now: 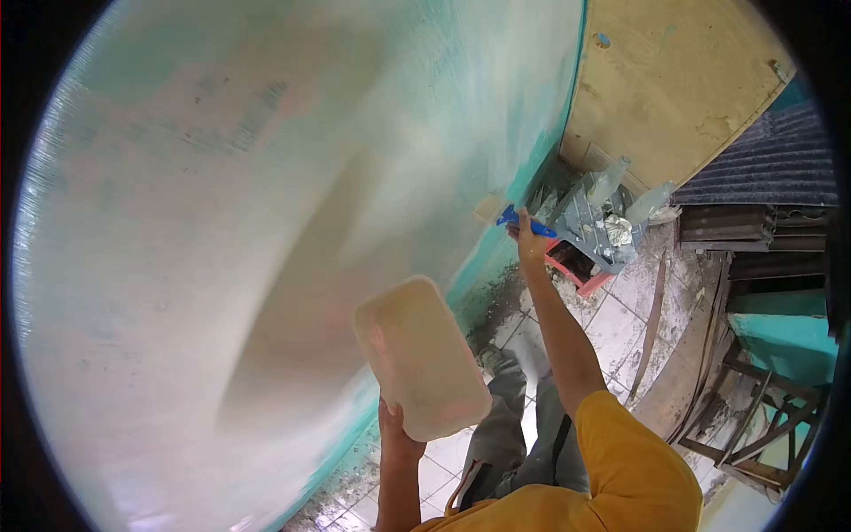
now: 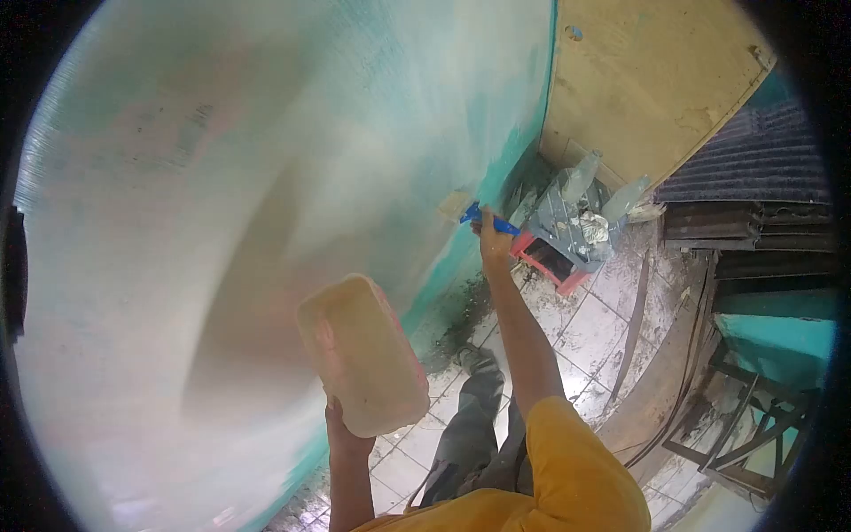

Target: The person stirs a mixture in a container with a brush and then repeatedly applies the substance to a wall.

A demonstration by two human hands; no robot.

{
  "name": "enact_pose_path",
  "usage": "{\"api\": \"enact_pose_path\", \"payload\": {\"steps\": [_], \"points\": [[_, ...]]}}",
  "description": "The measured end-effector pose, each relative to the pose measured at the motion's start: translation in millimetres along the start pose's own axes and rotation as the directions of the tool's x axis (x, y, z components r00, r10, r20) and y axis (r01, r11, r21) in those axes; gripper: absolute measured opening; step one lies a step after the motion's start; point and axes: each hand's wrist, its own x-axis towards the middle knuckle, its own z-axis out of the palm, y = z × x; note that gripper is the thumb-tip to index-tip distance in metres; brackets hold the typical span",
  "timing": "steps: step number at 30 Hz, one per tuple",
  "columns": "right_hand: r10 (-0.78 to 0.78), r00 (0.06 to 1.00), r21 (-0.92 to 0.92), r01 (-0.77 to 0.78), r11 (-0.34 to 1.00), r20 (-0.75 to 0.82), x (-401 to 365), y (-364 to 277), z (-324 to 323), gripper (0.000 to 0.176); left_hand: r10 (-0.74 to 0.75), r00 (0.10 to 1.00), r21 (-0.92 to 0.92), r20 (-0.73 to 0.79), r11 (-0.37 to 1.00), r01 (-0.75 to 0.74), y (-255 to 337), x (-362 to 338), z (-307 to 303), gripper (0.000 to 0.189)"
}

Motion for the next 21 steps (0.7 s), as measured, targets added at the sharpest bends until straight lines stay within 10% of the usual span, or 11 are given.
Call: {"api": "enact_pose_path", "payload": {"steps": [11,15,18,20,21], "points": [[-0.353,0.864,0.276,0.264,0.924,0.358,-78,-248,90,0.043,0.090,0.994,-0.075,-0.068,0.993,-0.095,-40,-36,14,0.086],[-0.281,0.885,0.325,0.160,0.932,0.372,-31,-149,58,0.036,0.091,0.990,-0.208,-0.104,0.972,-0.111,-54,-52,13,0.085],[-0.115,0.963,0.191,0.069,0.979,0.242,-15,-53,10,0.032,0.083,0.982,0.016,-0.173,0.997,-0.081,-64,-52,0,0.083],[-0.082,0.979,0.124,0.060,0.991,0.187,-4,9,-23,0.031,0.102,0.988,0.622,-0.112,0.783,-0.011,-55,-52,1,0.082],[-0.040,0.991,0.078,0.030,0.997,0.127,1,37,-37,0.030,0.101,0.989,0.624,-0.109,0.781,-0.011,-60,-51,-4,0.082]]}}
